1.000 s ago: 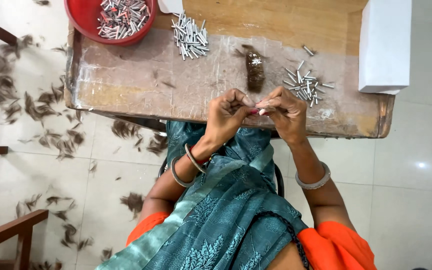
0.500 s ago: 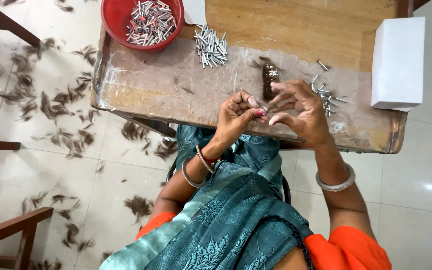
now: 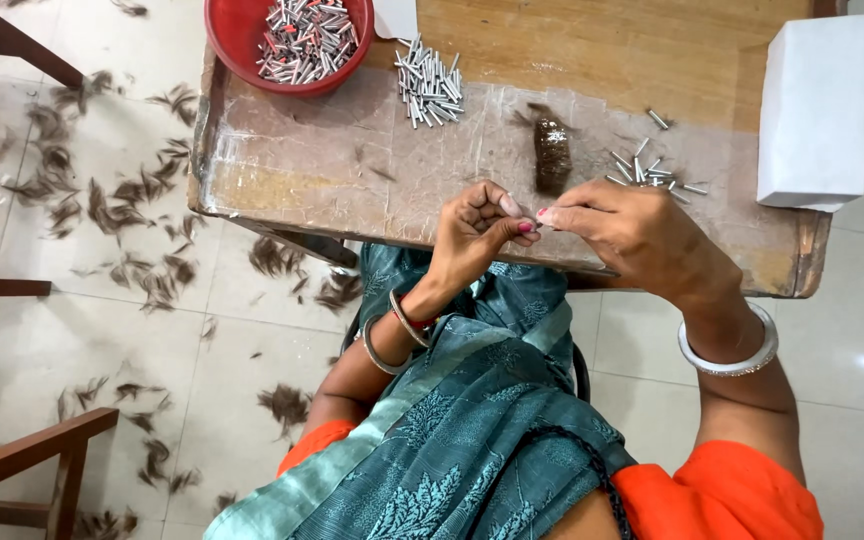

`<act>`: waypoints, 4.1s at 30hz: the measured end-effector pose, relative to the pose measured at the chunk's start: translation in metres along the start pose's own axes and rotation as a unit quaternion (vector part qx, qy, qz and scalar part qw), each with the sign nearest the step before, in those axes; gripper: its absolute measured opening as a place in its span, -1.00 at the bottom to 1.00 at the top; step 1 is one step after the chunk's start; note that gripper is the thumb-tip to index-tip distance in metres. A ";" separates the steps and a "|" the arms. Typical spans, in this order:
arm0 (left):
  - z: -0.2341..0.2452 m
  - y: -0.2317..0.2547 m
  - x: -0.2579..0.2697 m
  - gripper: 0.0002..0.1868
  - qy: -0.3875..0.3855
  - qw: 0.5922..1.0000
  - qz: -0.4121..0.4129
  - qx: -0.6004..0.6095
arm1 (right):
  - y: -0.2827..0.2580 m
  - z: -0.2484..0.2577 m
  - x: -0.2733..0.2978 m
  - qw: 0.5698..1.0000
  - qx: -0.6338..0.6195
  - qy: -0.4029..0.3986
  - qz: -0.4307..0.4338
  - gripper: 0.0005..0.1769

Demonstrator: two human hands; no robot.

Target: Assembling small metal components by hand at a workstation in a production facility.

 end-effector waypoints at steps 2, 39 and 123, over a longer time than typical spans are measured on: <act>-0.001 -0.001 0.001 -0.87 0.000 1.000 0.000 -0.011 | 0.003 -0.003 0.003 1.000 -0.001 -0.003 -0.002 -0.74; -0.040 0.040 0.011 -0.90 0.007 0.961 -0.024 -0.277 | 0.013 0.001 0.032 0.996 -0.046 0.066 -0.036 -0.67; -0.032 -0.004 -0.011 0.04 0.107 0.983 -0.078 -0.128 | 0.077 -0.063 0.099 0.874 -0.252 0.346 -0.228 -0.27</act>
Point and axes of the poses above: each hand's wrist, its own x-axis away from the middle knuckle, its own z-axis out of the back of the hand, y = z × x, the point moved 9 cm from there along -x, towards the middle knuckle, and after that the axes turned 1 degree about z, right-handed, at the moved point
